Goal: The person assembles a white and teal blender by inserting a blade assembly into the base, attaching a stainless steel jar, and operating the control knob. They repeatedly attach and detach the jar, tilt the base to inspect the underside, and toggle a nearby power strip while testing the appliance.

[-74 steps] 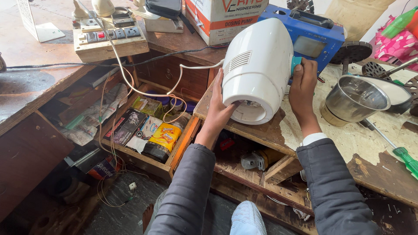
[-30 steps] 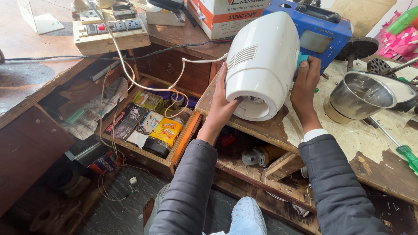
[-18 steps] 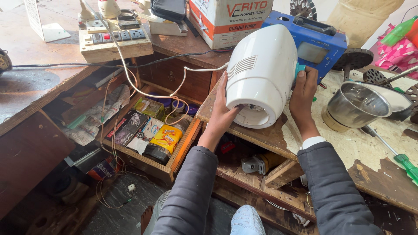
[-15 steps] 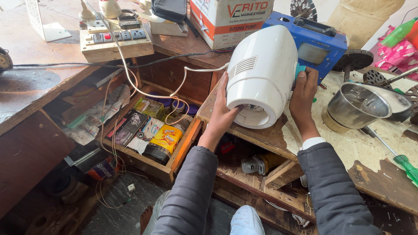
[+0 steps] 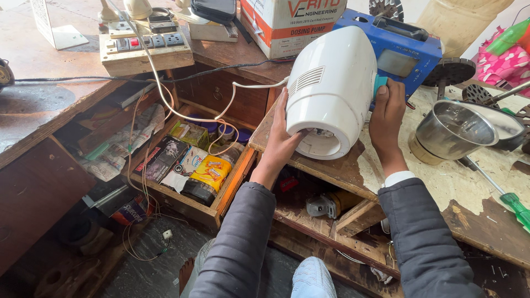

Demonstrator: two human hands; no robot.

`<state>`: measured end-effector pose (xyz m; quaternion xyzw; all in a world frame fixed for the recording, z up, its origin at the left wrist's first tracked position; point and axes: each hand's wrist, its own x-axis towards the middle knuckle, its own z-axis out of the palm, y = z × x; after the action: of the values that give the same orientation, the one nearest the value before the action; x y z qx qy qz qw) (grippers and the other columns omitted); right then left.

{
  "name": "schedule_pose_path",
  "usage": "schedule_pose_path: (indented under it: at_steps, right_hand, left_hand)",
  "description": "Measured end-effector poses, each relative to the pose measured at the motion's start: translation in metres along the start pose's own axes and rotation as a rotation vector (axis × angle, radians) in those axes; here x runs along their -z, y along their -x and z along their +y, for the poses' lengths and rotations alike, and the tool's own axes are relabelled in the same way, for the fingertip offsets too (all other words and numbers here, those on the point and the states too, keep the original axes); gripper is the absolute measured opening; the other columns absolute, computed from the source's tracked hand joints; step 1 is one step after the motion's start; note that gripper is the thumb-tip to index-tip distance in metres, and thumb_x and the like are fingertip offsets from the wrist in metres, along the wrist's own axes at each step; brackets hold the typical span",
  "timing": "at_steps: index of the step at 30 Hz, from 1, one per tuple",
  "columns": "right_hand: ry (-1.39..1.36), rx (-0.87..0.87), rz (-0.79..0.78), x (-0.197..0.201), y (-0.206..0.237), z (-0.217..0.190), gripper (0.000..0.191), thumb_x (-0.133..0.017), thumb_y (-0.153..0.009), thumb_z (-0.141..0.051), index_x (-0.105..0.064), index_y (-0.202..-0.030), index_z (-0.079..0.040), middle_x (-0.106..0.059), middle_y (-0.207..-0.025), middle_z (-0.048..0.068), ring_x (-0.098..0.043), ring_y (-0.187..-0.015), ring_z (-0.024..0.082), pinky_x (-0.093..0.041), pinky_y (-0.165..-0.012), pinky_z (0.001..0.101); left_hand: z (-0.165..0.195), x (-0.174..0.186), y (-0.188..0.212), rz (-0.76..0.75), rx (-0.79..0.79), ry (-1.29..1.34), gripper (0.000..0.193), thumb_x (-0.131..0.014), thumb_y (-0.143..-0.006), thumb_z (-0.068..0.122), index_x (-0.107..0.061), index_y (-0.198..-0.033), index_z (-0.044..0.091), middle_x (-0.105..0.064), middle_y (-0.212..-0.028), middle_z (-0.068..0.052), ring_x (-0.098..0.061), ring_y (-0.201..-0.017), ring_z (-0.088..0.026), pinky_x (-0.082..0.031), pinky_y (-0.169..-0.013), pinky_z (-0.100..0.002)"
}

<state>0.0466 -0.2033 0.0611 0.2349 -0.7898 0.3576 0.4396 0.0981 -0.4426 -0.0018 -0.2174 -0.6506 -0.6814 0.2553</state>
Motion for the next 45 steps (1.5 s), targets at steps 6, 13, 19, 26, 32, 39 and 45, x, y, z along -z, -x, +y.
schedule_pose_path:
  at_steps: [6,13,19,26,32,39,45]
  right_hand:
    - [0.061,0.100,0.011,-0.003,-0.009,-0.013,0.046,-0.037,-0.121,-0.032,-0.057,-0.133,0.008,-0.055,-0.123,0.022,-0.056,-0.113,0.037,-0.043,-0.101,0.0433]
    - [0.013,0.129,0.035,-0.005,-0.011,-0.016,0.043,-0.037,-0.122,-0.027,-0.055,-0.136,0.008,-0.054,-0.130,0.024,-0.055,-0.122,0.040,-0.042,-0.108,0.0449]
    - [0.032,0.067,0.016,0.002,-0.001,-0.005,0.037,-0.036,-0.119,-0.021,-0.054,-0.136,0.008,-0.053,-0.125,0.023,-0.053,-0.118,0.038,-0.042,-0.106,0.0438]
    - [0.022,0.037,0.033,-0.003,-0.005,-0.003,0.033,-0.037,-0.118,-0.018,-0.055,-0.132,0.006,-0.053,-0.121,0.022,-0.055,-0.113,0.036,-0.043,-0.101,0.0429]
    - [0.044,-0.005,0.034,-0.009,-0.012,0.000,0.030,-0.039,-0.117,-0.016,-0.056,-0.127,0.007,-0.054,-0.118,0.021,-0.055,-0.109,0.035,-0.043,-0.100,0.0432]
    - [0.001,-0.002,0.065,-0.012,-0.009,0.006,0.030,-0.041,-0.118,-0.019,-0.055,-0.124,0.007,-0.053,-0.115,0.019,-0.054,-0.106,0.032,-0.043,-0.097,0.0423]
    - [-0.024,-0.064,0.101,-0.013,-0.002,0.012,0.033,-0.041,-0.117,-0.023,-0.056,-0.121,0.006,-0.053,-0.111,0.017,-0.053,-0.101,0.029,-0.042,-0.092,0.0410]
  left_hand:
    - [0.010,0.003,0.003,0.013,0.136,0.263,0.104,-0.076,-0.084,0.012,-0.013,-0.167,0.008,-0.028,-0.169,-0.021,-0.033,-0.155,-0.032,-0.033,-0.124,-0.044]
    - [0.004,0.005,0.002,-0.007,0.059,0.078,0.102,-0.077,-0.087,0.010,-0.012,-0.166,0.003,-0.026,-0.169,-0.022,-0.030,-0.155,-0.030,-0.029,-0.124,-0.041]
    - [0.002,0.000,0.003,0.033,0.074,0.062,0.109,-0.085,-0.087,0.020,-0.007,-0.160,0.001,-0.033,-0.163,-0.024,-0.039,-0.150,-0.030,-0.036,-0.119,-0.039]
    - [0.021,0.003,0.002,0.031,0.107,-0.079,0.062,-0.079,-0.086,0.024,-0.049,-0.135,0.001,-0.073,-0.121,-0.021,-0.072,-0.116,-0.030,-0.055,-0.097,-0.040]
    - [0.021,0.003,0.003,0.065,0.267,-0.094,0.082,-0.076,-0.084,0.031,-0.032,-0.141,-0.006,-0.073,-0.112,-0.021,-0.074,-0.107,-0.030,-0.057,-0.092,-0.039]
    - [0.024,0.003,0.005,0.050,0.265,-0.113,0.065,-0.078,-0.084,0.038,-0.059,-0.130,-0.003,-0.077,-0.113,-0.019,-0.075,-0.109,-0.028,-0.056,-0.093,-0.039]
    - [0.023,0.004,0.004,0.021,0.315,-0.029,0.085,-0.089,-0.069,0.041,-0.056,-0.135,-0.002,-0.073,-0.120,-0.017,-0.072,-0.113,-0.025,-0.056,-0.096,-0.038]
